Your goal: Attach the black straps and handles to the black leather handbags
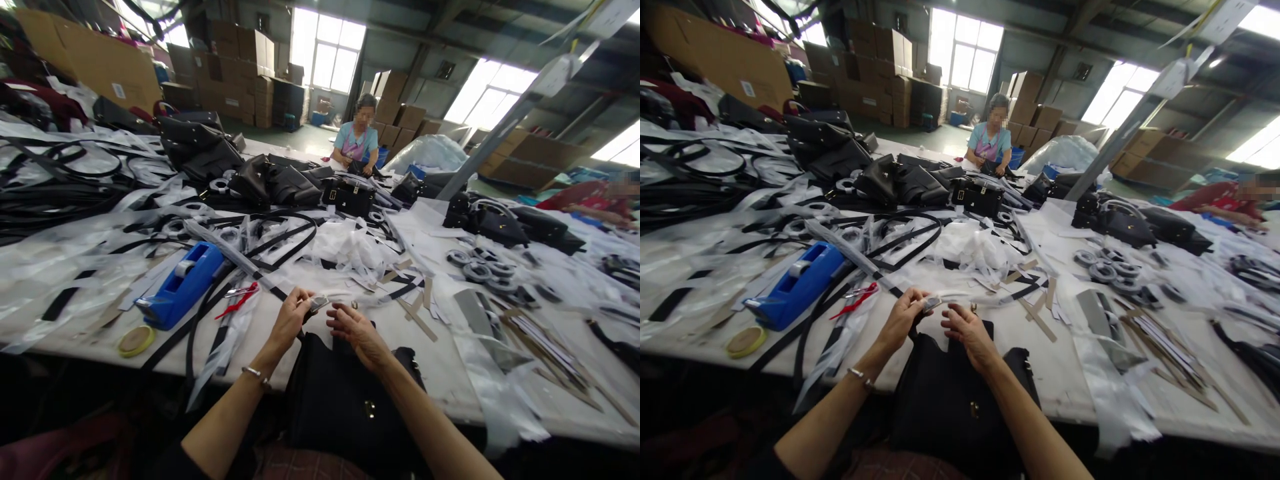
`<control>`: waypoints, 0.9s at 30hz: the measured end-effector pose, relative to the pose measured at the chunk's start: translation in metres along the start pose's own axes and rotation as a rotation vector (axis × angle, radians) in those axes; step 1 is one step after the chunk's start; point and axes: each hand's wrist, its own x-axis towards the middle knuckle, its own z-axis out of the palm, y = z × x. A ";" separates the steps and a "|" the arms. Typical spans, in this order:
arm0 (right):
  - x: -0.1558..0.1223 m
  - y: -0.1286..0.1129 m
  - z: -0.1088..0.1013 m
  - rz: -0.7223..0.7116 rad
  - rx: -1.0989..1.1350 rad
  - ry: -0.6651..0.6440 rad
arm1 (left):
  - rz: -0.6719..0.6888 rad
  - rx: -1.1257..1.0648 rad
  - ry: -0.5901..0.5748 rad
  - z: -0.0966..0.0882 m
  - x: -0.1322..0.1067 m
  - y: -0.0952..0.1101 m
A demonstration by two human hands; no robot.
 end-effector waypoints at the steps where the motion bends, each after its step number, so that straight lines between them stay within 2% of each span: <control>1: 0.002 0.003 0.003 0.023 -0.026 -0.009 | -0.039 -0.066 -0.004 -0.004 0.003 -0.001; 6: 0.011 0.016 0.019 0.071 -0.162 -0.124 | -0.155 -0.372 0.018 -0.021 0.010 -0.012; 10: 0.020 0.025 0.025 0.048 -0.225 -0.051 | -0.168 -0.471 0.214 -0.031 0.002 -0.038; 13: 0.027 0.029 0.026 0.021 -0.264 -0.029 | -0.169 -0.432 0.290 -0.027 -0.010 -0.055; 17: 0.033 0.031 0.026 0.009 -0.304 -0.032 | -0.113 -0.201 0.228 -0.020 -0.020 -0.053; 23: 0.038 0.034 0.014 -0.012 -0.327 0.046 | 0.087 0.417 0.058 -0.032 -0.039 -0.032; 27: 0.047 0.025 -0.004 -0.095 -0.465 0.148 | 0.061 0.532 -0.040 -0.032 -0.064 -0.038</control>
